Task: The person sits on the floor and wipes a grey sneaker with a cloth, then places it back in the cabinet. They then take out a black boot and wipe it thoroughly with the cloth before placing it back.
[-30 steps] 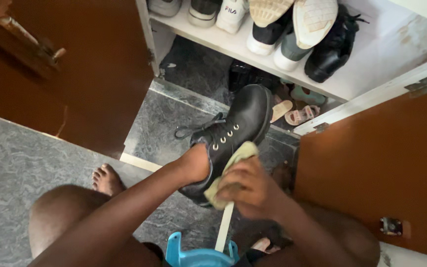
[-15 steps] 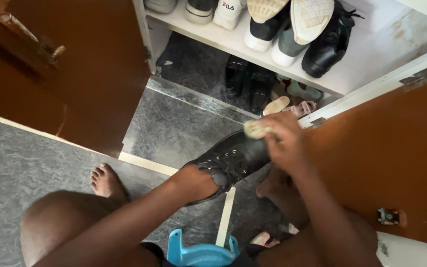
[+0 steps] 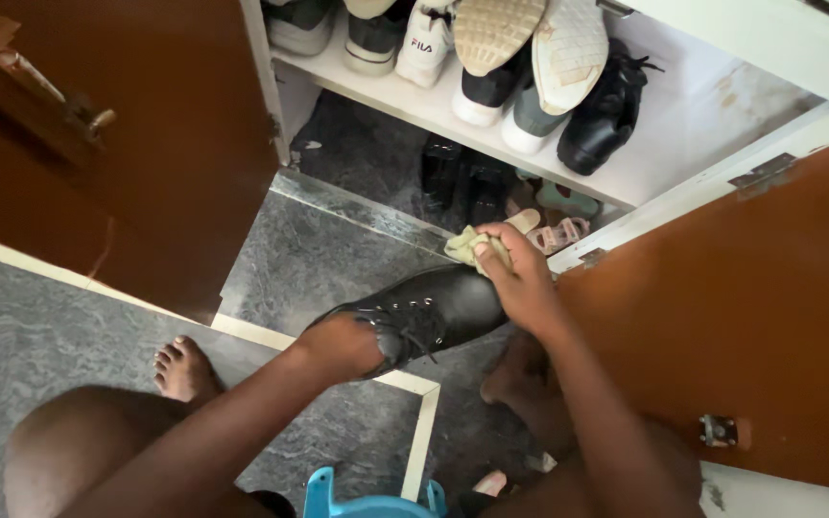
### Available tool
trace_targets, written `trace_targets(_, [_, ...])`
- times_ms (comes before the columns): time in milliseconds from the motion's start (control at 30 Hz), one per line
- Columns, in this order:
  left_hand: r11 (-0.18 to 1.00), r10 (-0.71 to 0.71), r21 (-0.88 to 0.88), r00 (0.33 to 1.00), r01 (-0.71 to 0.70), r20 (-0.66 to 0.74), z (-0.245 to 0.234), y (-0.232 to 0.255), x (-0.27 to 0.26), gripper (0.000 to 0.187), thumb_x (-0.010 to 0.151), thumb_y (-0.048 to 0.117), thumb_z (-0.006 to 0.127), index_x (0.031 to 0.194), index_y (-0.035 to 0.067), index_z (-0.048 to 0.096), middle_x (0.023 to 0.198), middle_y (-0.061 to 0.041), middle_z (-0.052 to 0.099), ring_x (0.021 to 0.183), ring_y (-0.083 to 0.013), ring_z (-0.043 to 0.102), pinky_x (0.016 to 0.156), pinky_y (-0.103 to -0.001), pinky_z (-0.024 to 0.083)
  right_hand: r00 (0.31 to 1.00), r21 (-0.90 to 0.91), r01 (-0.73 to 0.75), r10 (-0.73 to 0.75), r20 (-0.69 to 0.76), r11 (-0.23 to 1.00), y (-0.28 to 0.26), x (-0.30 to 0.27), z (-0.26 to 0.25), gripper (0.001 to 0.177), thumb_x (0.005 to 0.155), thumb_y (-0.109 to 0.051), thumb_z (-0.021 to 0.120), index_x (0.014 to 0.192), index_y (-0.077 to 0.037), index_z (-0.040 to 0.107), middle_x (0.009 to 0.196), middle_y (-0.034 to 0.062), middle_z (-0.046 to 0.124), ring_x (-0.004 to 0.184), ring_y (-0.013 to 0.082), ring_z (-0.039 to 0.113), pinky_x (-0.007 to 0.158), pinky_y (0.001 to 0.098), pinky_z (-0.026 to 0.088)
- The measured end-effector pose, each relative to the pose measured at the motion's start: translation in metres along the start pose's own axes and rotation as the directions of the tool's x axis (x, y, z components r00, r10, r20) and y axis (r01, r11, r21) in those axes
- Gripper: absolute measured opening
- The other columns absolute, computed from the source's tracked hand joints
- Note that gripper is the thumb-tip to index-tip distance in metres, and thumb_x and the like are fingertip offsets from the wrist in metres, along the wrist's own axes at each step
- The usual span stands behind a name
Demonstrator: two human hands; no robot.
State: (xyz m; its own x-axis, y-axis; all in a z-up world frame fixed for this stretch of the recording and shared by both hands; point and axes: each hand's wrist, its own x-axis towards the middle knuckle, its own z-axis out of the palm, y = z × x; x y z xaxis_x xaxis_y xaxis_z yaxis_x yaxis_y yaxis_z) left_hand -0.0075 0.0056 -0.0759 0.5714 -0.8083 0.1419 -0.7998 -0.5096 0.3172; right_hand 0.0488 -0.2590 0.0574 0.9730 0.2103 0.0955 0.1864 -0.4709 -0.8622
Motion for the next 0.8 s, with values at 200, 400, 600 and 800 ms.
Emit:
trace_targets(200, [0.978, -0.109, -0.189, 0.991, 0.093, -0.073, -0.009, 0.0, -0.01, 0.011, 0.082, 0.011, 0.064, 0.087, 0.006, 0.072, 0.085, -0.021, 0.072, 0.079, -0.0399, 0.07, 0.072, -0.05, 0.054, 0.974, 0.361, 0.139, -0.062, -0.217, 0.922, 0.015, -0.005, 0.0, 0.023, 0.11, -0.019, 0.056, 0.118, 0.001, 0.063, 0.108, 0.0044, 0.054, 0.098, 0.0122, 0.052, 0.09, 0.0259, 0.043])
trace_targets(400, [0.716, -0.443, -0.407, 0.819, 0.568, 0.364, -0.057, 0.007, -0.007, 0.024, 0.083, 0.007, 0.061, 0.102, 0.005, 0.074, 0.102, -0.023, 0.074, 0.098, -0.0384, 0.071, 0.083, -0.044, 0.055, 0.806, 0.028, 0.414, -0.352, -0.476, 0.91, 0.013, -0.025, 0.024, 0.026, 0.111, -0.019, 0.051, 0.128, 0.0, 0.049, 0.12, 0.0104, 0.052, 0.11, 0.0187, 0.05, 0.103, 0.0321, 0.042])
trace_targets(600, [0.332, -0.452, -0.758, 0.8, 0.562, 0.396, -0.087, 0.013, -0.005, 0.031, 0.091, 0.019, 0.065, 0.12, 0.009, 0.069, 0.116, -0.011, 0.076, 0.106, -0.0228, 0.073, 0.093, -0.035, 0.056, 0.665, 0.086, 0.71, -0.625, -0.408, 0.699, 0.008, -0.037, 0.053, 0.017, 0.103, -0.022, 0.057, 0.116, -0.012, 0.053, 0.116, 0.0053, 0.057, 0.106, 0.015, 0.055, 0.096, 0.0334, 0.048])
trace_targets(800, [0.265, -0.418, -0.931, 0.9, 0.251, 0.124, -0.063, -0.021, -0.002, 0.044, 0.087, 0.011, 0.073, 0.13, 0.004, 0.064, 0.123, -0.01, 0.072, 0.11, -0.02, 0.068, 0.095, -0.035, 0.057, 0.445, -0.408, 0.835, -0.889, 0.105, 0.369, -0.025, -0.064, 0.082, 0.012, 0.102, -0.031, 0.063, 0.112, -0.025, 0.062, 0.106, -0.0039, 0.058, 0.102, 0.0174, 0.057, 0.092, 0.0415, 0.034])
